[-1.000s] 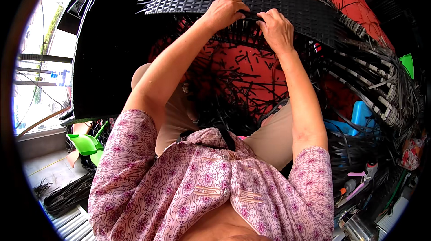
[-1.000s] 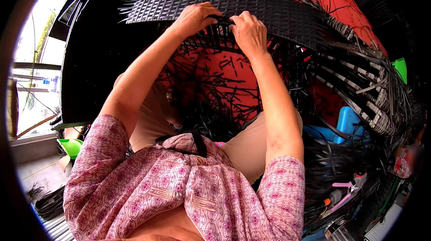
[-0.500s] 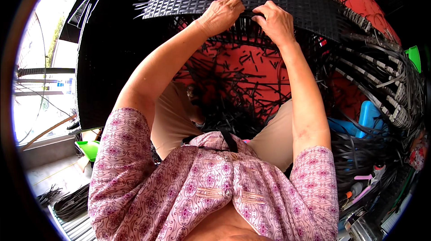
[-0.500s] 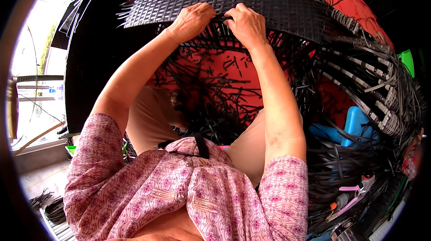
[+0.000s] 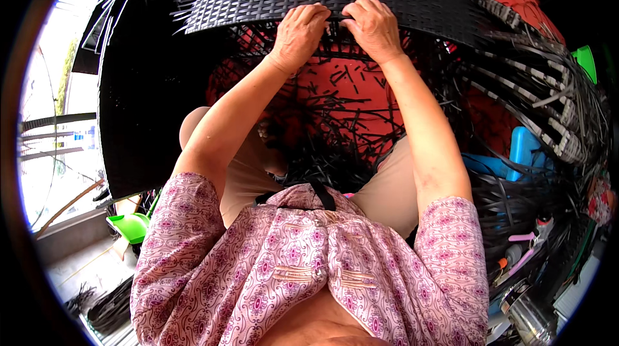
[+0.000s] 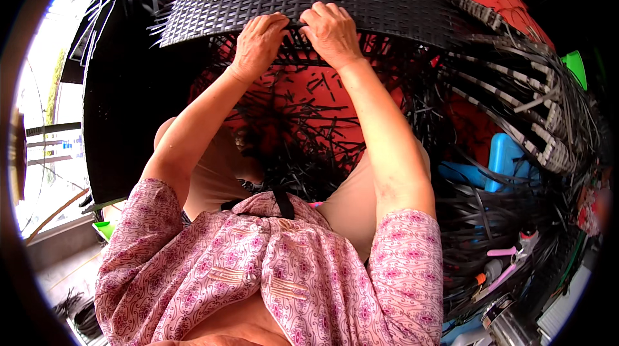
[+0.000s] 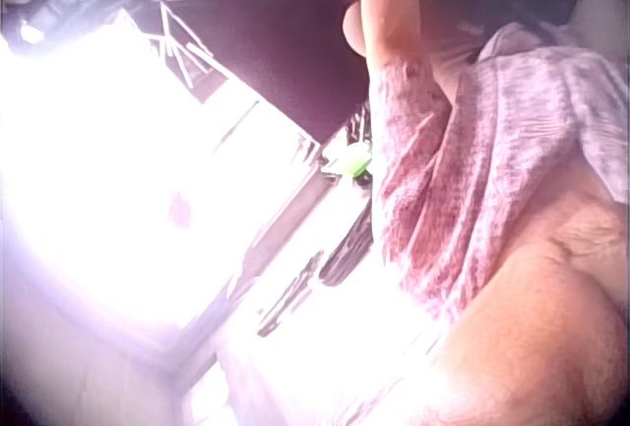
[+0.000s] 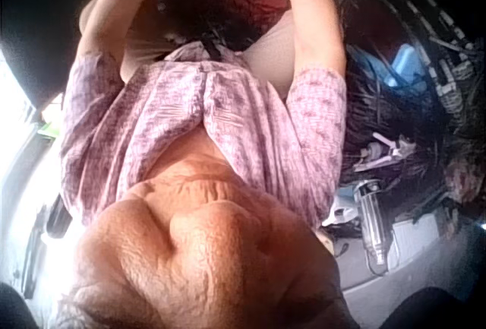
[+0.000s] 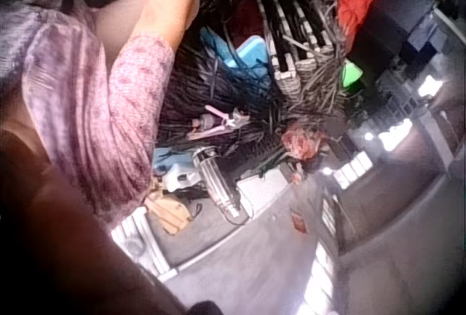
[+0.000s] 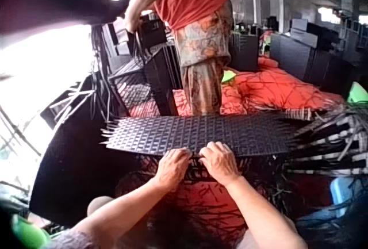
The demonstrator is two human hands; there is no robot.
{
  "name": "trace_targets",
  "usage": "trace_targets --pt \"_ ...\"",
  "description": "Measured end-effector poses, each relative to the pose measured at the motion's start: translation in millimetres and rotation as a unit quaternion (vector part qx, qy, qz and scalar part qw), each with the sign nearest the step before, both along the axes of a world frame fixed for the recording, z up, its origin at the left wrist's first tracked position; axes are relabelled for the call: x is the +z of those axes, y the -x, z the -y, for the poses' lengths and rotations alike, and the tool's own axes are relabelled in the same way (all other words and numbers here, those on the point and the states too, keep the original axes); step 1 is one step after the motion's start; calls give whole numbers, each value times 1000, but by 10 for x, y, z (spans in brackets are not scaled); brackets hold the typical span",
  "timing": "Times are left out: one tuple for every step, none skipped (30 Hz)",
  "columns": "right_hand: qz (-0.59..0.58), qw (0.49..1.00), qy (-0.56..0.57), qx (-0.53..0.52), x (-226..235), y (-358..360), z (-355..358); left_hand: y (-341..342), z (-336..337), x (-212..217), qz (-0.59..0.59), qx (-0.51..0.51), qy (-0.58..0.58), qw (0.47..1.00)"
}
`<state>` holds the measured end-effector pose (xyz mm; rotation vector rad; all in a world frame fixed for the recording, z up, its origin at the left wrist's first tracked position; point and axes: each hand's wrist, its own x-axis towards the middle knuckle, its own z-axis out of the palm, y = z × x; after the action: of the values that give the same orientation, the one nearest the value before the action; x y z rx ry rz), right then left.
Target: The person sits on the floor and weaves a black mat using a pink tool to tuck and secure the woven strips. They manipulate the mat's edges and weave additional strips into the structure, occasionally adjusting the mat's position.
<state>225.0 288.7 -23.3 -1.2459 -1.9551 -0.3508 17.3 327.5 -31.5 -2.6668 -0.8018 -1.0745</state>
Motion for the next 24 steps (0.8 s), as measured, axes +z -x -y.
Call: trace_targets --pt "-5 1000 12 0 -26 -28 15 -2 -1 -26 3 0 1 1000" --pt "-13 1000 22 4 1 -8 18 12 -3 2 3 5 -1 1000" --pt "5 999 29 -16 41 -62 66 -11 -14 30 -11 22 24 999" --pt "23 998 37 -35 106 -163 124 -46 -33 63 -26 39 48 998" --pt "25 994 49 -90 111 -324 171 -82 -7 93 -42 54 77 995" --pt "31 991 57 -117 101 -502 204 -128 16 133 -25 33 63 997" --pt "37 990 67 -115 115 -658 252 -224 25 168 -5 9 47 999" --pt "42 989 78 -114 129 -747 291 -341 37 188 13 -15 32 999" --pt "39 990 78 -109 133 -745 293 -459 75 191 6 -15 30 999" --pt "36 991 78 -105 139 -740 292 -577 37 125 27 -20 26 999" --pt "33 991 79 -104 140 -752 299 -657 36 119 10 -20 37 999" --pt "37 991 81 -97 140 -757 296 -716 42 111 -8 -19 47 999" --pt "41 992 83 -90 141 -752 286 -765 55 101 -8 -8 45 999" --pt "42 992 84 -83 131 -737 274 -791 58 99 -11 1 41 999" --pt "35 994 69 -78 150 -733 283 -808 56 97 -14 11 38 999" --pt "33 994 68 -75 139 -733 269 -815 45 82 -12 7 35 999" --pt "33 995 68 -73 127 -748 247 -828 37 69 -10 1 32 999" --pt "33 995 67 -71 121 -756 226 -837 28 57 -7 -4 29 1000" --pt "31 995 63 -65 118 -755 207 -838 19 47 -10 -1 28 1000" --pt "32 996 61 -61 127 -768 212 -858 41 53 -9 0 29 1000" --pt "34 996 60 -58 130 -775 216 -871 58 62 -8 1 30 1000" --pt "37 995 65 -74 102 -770 218 -862 62 84 -7 -9 41 999" --pt "40 994 72 -70 90 -780 235 -874 65 113 -10 7 51 999" --pt "44 994 80 -66 88 -798 253 -890 64 134 -13 23 60 998"
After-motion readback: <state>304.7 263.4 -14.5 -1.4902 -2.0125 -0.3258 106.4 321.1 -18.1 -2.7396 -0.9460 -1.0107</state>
